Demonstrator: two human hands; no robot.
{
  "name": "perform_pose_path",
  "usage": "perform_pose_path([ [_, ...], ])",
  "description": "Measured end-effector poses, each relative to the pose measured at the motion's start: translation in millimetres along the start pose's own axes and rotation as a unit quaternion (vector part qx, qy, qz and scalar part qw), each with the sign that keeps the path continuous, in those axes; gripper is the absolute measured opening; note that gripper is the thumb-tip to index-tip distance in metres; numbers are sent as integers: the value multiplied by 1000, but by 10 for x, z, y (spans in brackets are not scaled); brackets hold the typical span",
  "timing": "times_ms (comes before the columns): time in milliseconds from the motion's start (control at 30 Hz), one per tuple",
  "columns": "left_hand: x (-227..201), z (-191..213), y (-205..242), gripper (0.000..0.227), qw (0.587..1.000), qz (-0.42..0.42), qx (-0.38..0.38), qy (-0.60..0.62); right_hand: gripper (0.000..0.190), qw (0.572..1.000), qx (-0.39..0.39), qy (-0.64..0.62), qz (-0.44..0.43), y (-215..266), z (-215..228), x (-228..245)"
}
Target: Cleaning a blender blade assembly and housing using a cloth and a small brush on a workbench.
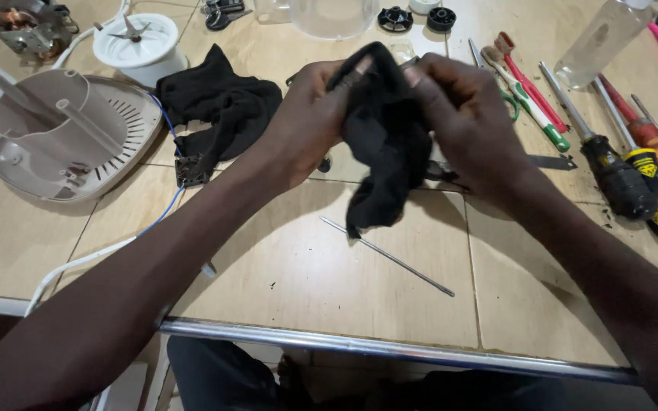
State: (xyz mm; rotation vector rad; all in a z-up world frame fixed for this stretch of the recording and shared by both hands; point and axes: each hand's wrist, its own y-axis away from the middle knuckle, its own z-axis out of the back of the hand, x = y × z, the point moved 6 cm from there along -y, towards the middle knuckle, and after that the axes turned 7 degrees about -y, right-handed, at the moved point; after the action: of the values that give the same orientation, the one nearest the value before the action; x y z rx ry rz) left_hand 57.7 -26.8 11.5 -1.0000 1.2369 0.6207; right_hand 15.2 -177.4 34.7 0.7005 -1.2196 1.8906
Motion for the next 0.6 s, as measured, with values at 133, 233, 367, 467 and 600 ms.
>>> perform_pose_path([
  [133,-14,-31,10,39,993,-25,71,89,33,999,-28,-30,-34,-43,132,-4],
  [233,-46,-72,38,52,984,0,128,125,29,998,-5,-60,0,-72,189,20],
  [367,5,32,-2,34,991,10,86,104,28,995,-7,-97,-9,-69,193,44],
  [467,-65,101,-1,11,995,3,16,94,26,999,-4,-34,9,-50,189,51],
  [600,-18,193,-75,23,998,-10,-12,55,26,995,67,71,3,-3,33,105],
])
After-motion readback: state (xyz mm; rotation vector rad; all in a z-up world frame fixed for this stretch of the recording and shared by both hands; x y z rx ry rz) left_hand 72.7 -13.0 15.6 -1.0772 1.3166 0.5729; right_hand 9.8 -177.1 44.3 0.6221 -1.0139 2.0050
